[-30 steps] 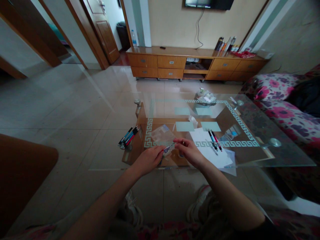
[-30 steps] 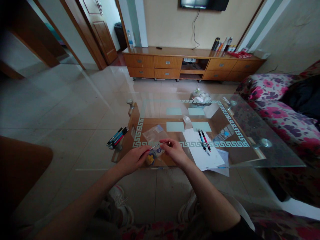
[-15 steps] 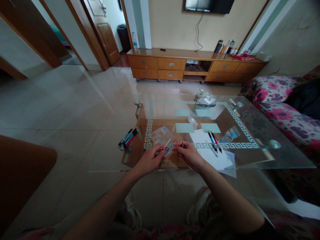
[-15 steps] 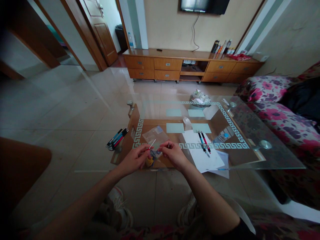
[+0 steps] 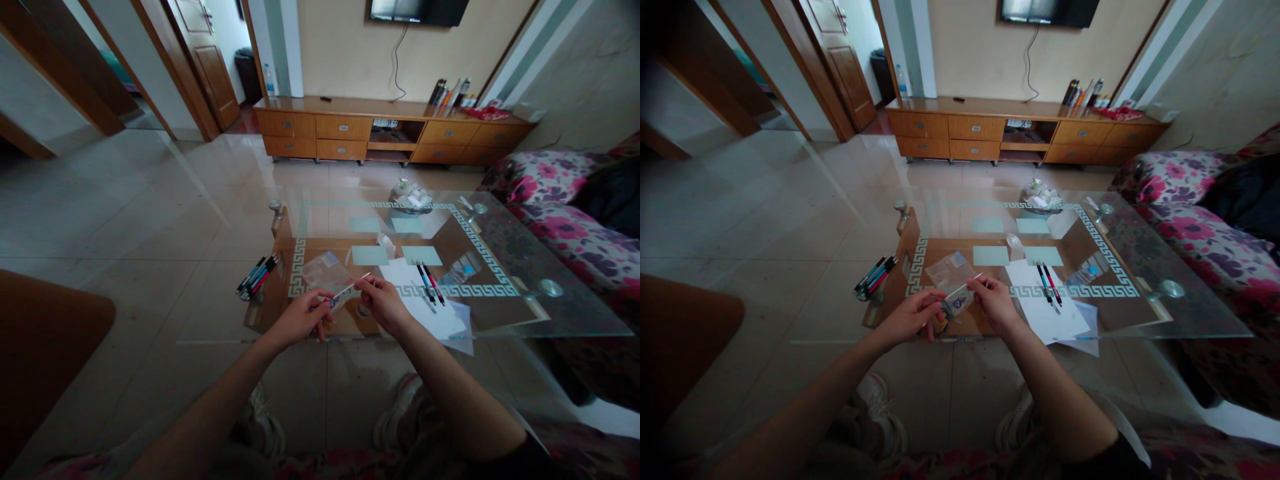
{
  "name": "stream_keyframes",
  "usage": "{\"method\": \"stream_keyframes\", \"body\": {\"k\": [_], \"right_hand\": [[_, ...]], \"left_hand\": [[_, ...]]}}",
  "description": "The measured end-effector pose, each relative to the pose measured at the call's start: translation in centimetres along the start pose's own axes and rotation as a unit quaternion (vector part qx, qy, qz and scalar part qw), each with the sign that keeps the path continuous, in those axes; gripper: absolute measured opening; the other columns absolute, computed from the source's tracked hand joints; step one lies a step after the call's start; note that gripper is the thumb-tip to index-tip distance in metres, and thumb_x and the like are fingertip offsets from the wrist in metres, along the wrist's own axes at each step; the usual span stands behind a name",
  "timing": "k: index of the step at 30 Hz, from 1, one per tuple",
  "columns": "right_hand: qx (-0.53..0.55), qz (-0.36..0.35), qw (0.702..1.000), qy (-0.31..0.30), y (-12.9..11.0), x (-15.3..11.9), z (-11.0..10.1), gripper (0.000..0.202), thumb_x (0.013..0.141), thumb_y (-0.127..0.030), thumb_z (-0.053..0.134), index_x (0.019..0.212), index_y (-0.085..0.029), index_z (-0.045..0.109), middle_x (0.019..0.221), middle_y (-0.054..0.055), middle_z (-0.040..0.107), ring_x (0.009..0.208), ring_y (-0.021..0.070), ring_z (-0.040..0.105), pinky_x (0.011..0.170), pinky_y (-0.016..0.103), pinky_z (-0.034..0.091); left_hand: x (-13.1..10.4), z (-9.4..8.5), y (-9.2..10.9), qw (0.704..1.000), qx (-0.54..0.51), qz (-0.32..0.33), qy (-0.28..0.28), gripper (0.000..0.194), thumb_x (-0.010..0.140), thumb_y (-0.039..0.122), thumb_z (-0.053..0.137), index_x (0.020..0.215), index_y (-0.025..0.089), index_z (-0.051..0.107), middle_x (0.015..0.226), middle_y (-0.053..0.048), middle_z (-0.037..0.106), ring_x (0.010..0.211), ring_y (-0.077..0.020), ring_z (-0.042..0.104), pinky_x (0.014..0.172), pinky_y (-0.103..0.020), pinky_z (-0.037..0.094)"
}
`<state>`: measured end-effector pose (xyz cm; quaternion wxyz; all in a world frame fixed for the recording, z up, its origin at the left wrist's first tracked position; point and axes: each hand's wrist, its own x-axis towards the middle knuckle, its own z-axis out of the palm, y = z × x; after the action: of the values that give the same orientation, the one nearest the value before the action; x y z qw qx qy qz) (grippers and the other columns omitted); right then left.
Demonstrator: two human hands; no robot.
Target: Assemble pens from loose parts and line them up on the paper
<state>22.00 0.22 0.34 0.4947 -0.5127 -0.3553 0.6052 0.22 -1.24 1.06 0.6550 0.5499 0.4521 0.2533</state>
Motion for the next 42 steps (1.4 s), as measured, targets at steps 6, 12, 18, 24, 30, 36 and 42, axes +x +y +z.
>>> {"method": "stream_keyframes", "body": {"k": [6,12,18,24,30,36,42], "right_hand": [[-0.176,0.037,0.984,0.006,0.7,2.0,-2.3,0.034,0.069,-0.048,0.074,0.068,-0.015,0.067,0.055,-0.002,0.054,0.047,0.0082,0.036,0.046,0.024,0.024],[-0.339,0.013,0.94,0.021,3.0,3.0,-2.4,0.029,0.07,-0.044,0.069,0.068,-0.015,0.072,0.053,-0.001,0.057,0.049,0.0111,0.045,0.048,0.024,0.029],[-0.402,-0.019,0.914,0.052,3.4,3.6,-2.1,0.023,0.073,-0.037,0.068,0.074,-0.015,0.075,0.063,0.003,0.067,0.06,0.0159,0.059,0.053,0.024,0.036],[-0.423,-0.043,0.904,0.046,2.9,3.3,-1.0,0.019,0.076,-0.033,0.068,0.08,-0.017,0.077,0.072,0.004,0.073,0.067,0.0185,0.065,0.058,0.025,0.04],[-0.413,-0.046,0.908,0.05,2.8,3.3,-0.7,0.023,0.078,-0.033,0.07,0.091,-0.016,0.078,0.079,0.007,0.075,0.068,0.0192,0.065,0.06,0.027,0.043],[-0.436,-0.056,0.896,0.062,2.7,3.3,-1.2,0.018,0.078,-0.034,0.069,0.078,-0.017,0.075,0.074,0.006,0.073,0.065,0.0172,0.063,0.057,0.026,0.04],[-0.442,-0.063,0.894,0.036,2.7,3.2,-1.1,0.011,0.077,-0.03,0.071,0.079,-0.019,0.076,0.073,0.004,0.073,0.066,0.0171,0.064,0.06,0.026,0.041]], "left_hand": [[1.0,-1.5,0.0,0.965,-0.186,-0.142,0.12,0.016,0.095,0.024,0.052,0.099,0.009,0.059,0.074,-0.007,0.07,0.046,-0.0094,0.063,0.047,-0.018,0.047],[1.3,-2.1,0.5,0.888,-0.373,-0.217,0.158,0.014,0.095,0.008,0.048,0.084,0.008,0.058,0.074,-0.006,0.066,0.049,-0.0038,0.059,0.056,-0.014,0.054],[1.8,-2.2,-0.2,0.913,-0.326,-0.181,0.164,0.009,0.095,0.013,0.052,0.092,0.008,0.059,0.075,-0.009,0.068,0.05,-0.0069,0.062,0.056,-0.018,0.056],[2.1,-1.7,-0.6,0.956,-0.203,-0.142,0.155,0.026,0.096,0.02,0.052,0.121,0.013,0.05,0.078,-0.008,0.072,0.053,-0.0115,0.067,0.053,-0.019,0.051],[2.3,-1.6,-1.1,0.974,-0.13,-0.117,0.142,0.051,0.094,0.024,0.057,0.139,0.016,0.037,0.079,-0.007,0.073,0.053,-0.0146,0.069,0.052,-0.02,0.048],[2.9,-3.0,-2.0,0.977,-0.092,-0.059,0.184,0.023,0.091,0.029,0.059,0.107,0.014,0.051,0.071,-0.004,0.069,0.045,-0.0142,0.065,0.051,-0.024,0.05],[3.3,-4.1,-2.8,0.974,-0.002,-0.021,0.226,0.028,0.083,0.017,0.061,0.109,0.015,0.051,0.077,-0.001,0.066,0.051,-0.0119,0.064,0.056,-0.023,0.049]]}}
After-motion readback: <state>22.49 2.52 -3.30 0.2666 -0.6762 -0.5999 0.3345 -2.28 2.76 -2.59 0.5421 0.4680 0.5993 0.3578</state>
